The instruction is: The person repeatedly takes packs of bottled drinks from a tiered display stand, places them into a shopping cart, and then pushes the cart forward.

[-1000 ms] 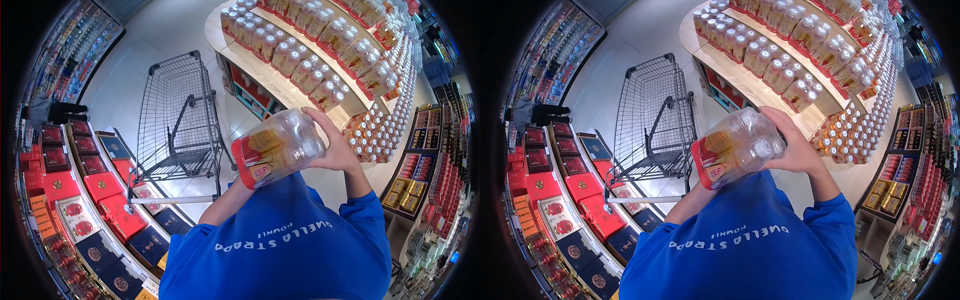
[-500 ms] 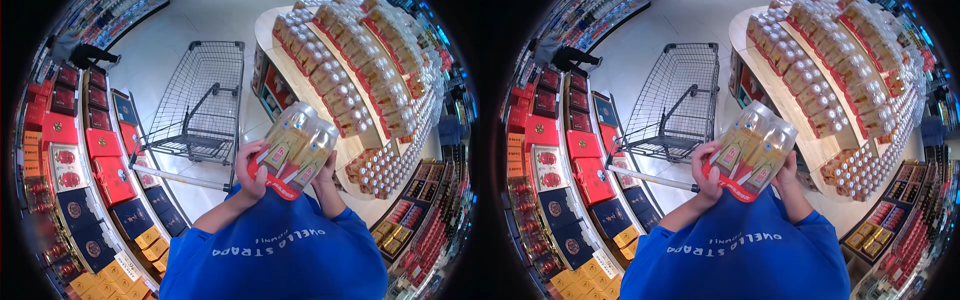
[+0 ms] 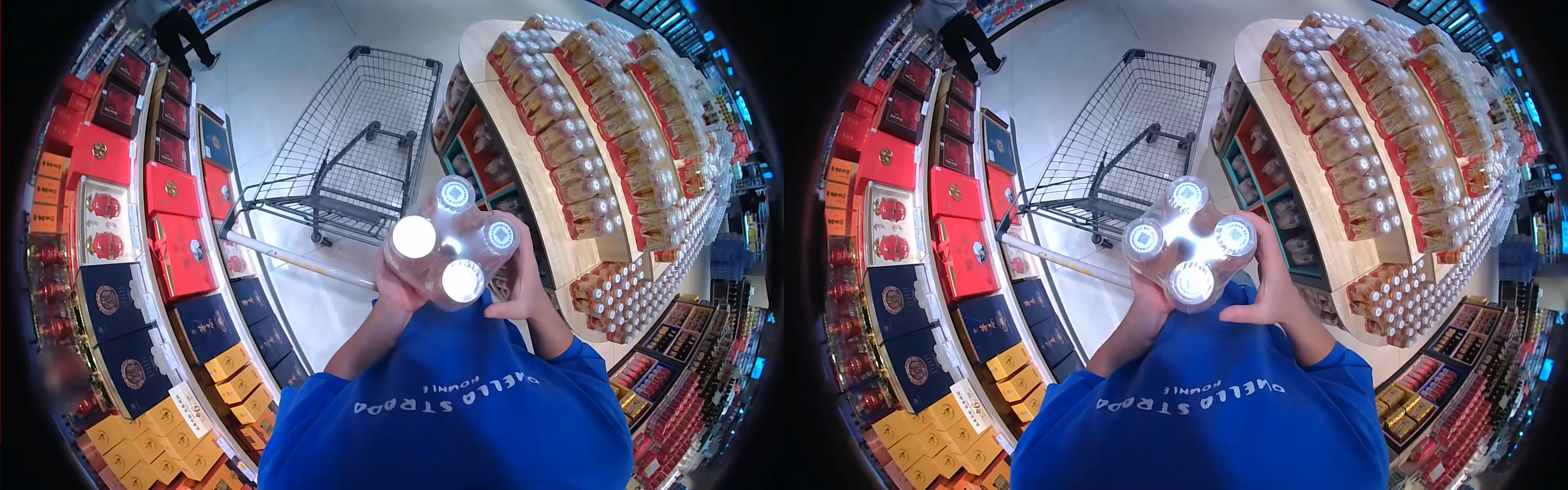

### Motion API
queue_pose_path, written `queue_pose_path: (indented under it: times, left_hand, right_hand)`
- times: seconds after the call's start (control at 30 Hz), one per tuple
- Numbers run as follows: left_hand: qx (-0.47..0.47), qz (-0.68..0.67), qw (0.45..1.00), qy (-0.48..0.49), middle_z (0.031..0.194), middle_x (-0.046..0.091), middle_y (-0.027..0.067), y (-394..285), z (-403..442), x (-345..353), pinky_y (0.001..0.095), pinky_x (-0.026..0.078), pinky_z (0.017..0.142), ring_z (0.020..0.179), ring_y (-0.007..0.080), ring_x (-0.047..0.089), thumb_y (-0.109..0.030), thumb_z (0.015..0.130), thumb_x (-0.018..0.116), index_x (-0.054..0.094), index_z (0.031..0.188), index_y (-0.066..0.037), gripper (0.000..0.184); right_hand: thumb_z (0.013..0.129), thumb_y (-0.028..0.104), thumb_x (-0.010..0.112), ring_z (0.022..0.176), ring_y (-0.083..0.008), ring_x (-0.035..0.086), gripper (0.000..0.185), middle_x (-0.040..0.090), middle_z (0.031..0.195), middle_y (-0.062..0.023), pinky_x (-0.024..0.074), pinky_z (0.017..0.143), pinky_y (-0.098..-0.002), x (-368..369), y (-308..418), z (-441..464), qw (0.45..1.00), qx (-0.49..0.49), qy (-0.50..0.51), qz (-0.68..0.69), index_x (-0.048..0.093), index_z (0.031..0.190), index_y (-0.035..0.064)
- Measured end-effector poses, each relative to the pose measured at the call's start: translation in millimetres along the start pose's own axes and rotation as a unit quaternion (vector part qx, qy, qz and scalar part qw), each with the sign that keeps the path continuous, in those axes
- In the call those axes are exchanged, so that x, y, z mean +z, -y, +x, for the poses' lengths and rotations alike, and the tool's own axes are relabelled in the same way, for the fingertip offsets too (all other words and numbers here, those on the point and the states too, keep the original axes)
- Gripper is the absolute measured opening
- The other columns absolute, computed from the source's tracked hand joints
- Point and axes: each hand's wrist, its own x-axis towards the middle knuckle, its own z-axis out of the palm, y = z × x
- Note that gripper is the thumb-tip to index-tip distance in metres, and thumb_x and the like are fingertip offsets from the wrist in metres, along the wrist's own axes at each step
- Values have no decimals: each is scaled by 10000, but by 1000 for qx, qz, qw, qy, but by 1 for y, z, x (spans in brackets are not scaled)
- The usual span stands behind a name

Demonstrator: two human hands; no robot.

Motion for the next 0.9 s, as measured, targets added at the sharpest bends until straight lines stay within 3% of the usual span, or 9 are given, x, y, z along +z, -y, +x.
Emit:
queue_pose_path:
  times: [0.07, 0.1, 0.2, 0.37, 0.6, 0.73, 0.8, 0.87, 0.9]
  left_hand:
    - [43, 44, 998, -6, 1445, 587, 161, -13, -9, -18, 539, 473, 1099, 1316, 368, 577, -585, 989, 360, 504, 1489, -87, 719]
    - [-8, 15, 1000, -15, 1433, 597, 166, -30, -9, -14, 518, 486, 1086, 1298, 365, 590, -515, 976, 375, 517, 1472, -51, 694]
    - [22, 69, 997, -17, 1454, 581, 196, -49, -15, -5, 495, 429, 1141, 1328, 365, 564, -469, 947, 403, 472, 1503, 2, 732]
    - [50, 163, 985, -33, 1443, 591, 210, -63, -17, -24, 483, 432, 1130, 1318, 361, 574, -413, 936, 437, 465, 1495, 26, 711]
    - [65, 125, 989, -53, 1407, 620, 195, -89, 3, -4, 448, 452, 1125, 1286, 324, 607, -314, 966, 444, 497, 1462, 41, 612]
    - [152, 150, 972, -98, 1490, 547, 197, -105, 25, 4, 442, 422, 1157, 1361, 313, 548, -285, 1015, 444, 501, 1477, 10, 552]
    - [241, 261, 920, -163, 1510, 529, 178, -113, 27, 7, 433, 367, 1191, 1416, 303, 489, -283, 1025, 462, 439, 1513, 17, 573]
    - [321, 412, 822, -227, 1513, 519, 174, -129, 19, -12, 421, 334, 1209, 1448, 297, 446, -245, 1025, 512, 417, 1523, 27, 576]
    - [398, 539, 669, -323, 1489, 523, 197, -135, 9, -17, 423, 345, 1198, 1431, 323, 455, -229, 993, 585, 378, 1539, 27, 637]
  right_hand:
    - [594, 486, 986, 1380, -274, 492, 1208, 493, 1452, -166, 365, 1158, -412, 8, 16, 10, 998, 46, 24, 34, 358, 1507, 6]
    - [610, 493, 980, 1303, -279, 576, 1165, 566, 1386, -175, 431, 1114, -410, 6, 21, 12, 998, 38, 47, -36, 387, 1485, 3]
    - [607, 519, 979, 1213, -297, 642, 1182, 610, 1323, -194, 495, 1051, -423, 15, 48, 23, 971, 108, 83, -195, 378, 1475, -11]
    - [549, 434, 1031, 1370, -361, 530, 1615, 493, 1482, -245, 422, 1145, -471, 35, 38, 40, 927, 160, 159, -301, -88, 1629, 0]
    - [576, 357, 1021, 1332, -377, 577, 1511, 529, 1452, -256, 456, 1133, -454, 31, -27, 97, 948, 167, 175, -206, -10, 1632, 34]
    - [553, 193, 1031, 1347, -275, 504, 1276, 453, 1441, -145, 424, 1155, -455, 30, -64, 132, 961, 201, 179, -63, 211, 1526, 98]
    - [551, 191, 1032, 1344, -277, 504, 1266, 450, 1432, -151, 422, 1154, -457, 32, -70, 159, 958, 182, 207, -78, 215, 1514, 103]
    - [531, 208, 1030, 1318, -281, 529, 1247, 477, 1414, -162, 441, 1132, -447, 36, -82, 188, 956, 167, 218, -102, 256, 1502, 86]
    - [525, 210, 1026, 1305, -284, 542, 1237, 495, 1403, -172, 450, 1122, -443, 39, -88, 203, 952, 158, 224, -134, 271, 1496, 78]
